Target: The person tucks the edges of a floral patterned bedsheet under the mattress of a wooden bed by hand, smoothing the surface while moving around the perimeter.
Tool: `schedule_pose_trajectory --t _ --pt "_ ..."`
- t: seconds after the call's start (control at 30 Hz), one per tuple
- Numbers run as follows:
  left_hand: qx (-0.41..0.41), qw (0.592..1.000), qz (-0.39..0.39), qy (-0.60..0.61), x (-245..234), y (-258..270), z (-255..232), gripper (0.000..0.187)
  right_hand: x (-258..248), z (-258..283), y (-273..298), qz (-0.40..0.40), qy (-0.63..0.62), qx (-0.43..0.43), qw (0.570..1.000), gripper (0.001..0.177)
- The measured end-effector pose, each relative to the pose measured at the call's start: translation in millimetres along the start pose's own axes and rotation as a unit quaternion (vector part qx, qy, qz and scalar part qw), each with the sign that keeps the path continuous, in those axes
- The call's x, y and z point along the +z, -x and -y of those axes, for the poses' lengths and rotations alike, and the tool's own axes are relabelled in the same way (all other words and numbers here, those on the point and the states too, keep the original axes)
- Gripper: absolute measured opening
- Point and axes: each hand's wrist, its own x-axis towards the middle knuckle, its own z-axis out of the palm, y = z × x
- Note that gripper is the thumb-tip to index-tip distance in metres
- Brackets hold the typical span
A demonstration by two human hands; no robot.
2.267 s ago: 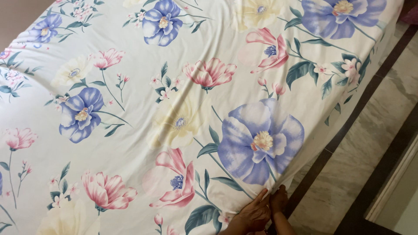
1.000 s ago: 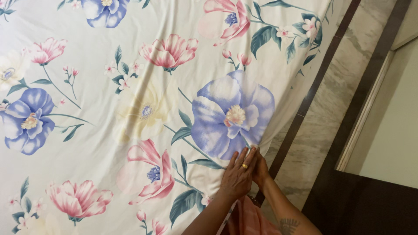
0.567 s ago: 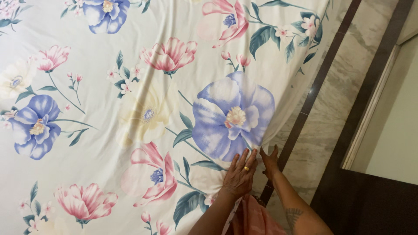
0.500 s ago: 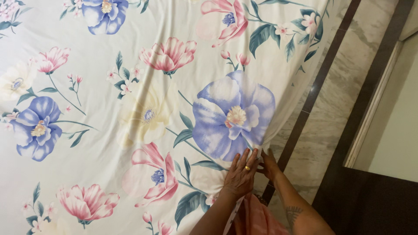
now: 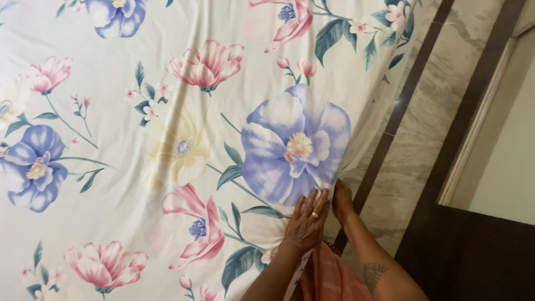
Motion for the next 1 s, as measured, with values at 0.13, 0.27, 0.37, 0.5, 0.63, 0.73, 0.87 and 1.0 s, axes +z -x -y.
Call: schedule_pose_trajectory --t 0.13,0.27,0.37,0.5,0.63,0.73,0.87,1.0 --pt "0.004 1.000 -0.017 0.004 3.3 -1.7 0.5 0.050 22.8 20.7 50.8 0.051 -0.053 0.060 0.995 0.048" --pt "0.002 1.000 -0.006 0.007 1.8 -2.9 -2.7 0.051 29.8 16.9 28.6 0.043 -0.104 0.079 0.990 0.053" --pt "0.001 1.000 -0.005 0.004 -7.9 -11.4 -3.6 0.054 13.5 23.8 0.4 0.060 0.061 0.059 0.995 0.048" --pt "0.045 0.995 0.012 0.091 -25.2 -51.5 6.2 0.059 -10.3 42.5 -42.0 0.073 0.342 0.000 0.937 0.045" --pt "0.048 0.998 0.001 0.049 -22.9 -102.7 14.8 0.064 -16.3 23.4 -63.6 0.116 0.567 -0.232 0.782 0.035" --pt "0.033 0.997 0.056 -0.046 -16.0 -108.7 10.9 0.071 -16.1 21.2 -67.7 0.107 0.514 -0.227 0.820 0.038" --pt "0.033 0.999 0.021 0.016 -7.7 -102.7 15.8 0.070 -18.6 42.0 -54.1 0.059 0.224 -0.037 0.972 0.043" --pt "0.039 0.999 0.004 0.033 -7.7 -100.3 17.1 0.069 -8.5 59.4 -29.9 0.098 -0.031 0.071 0.992 0.057"
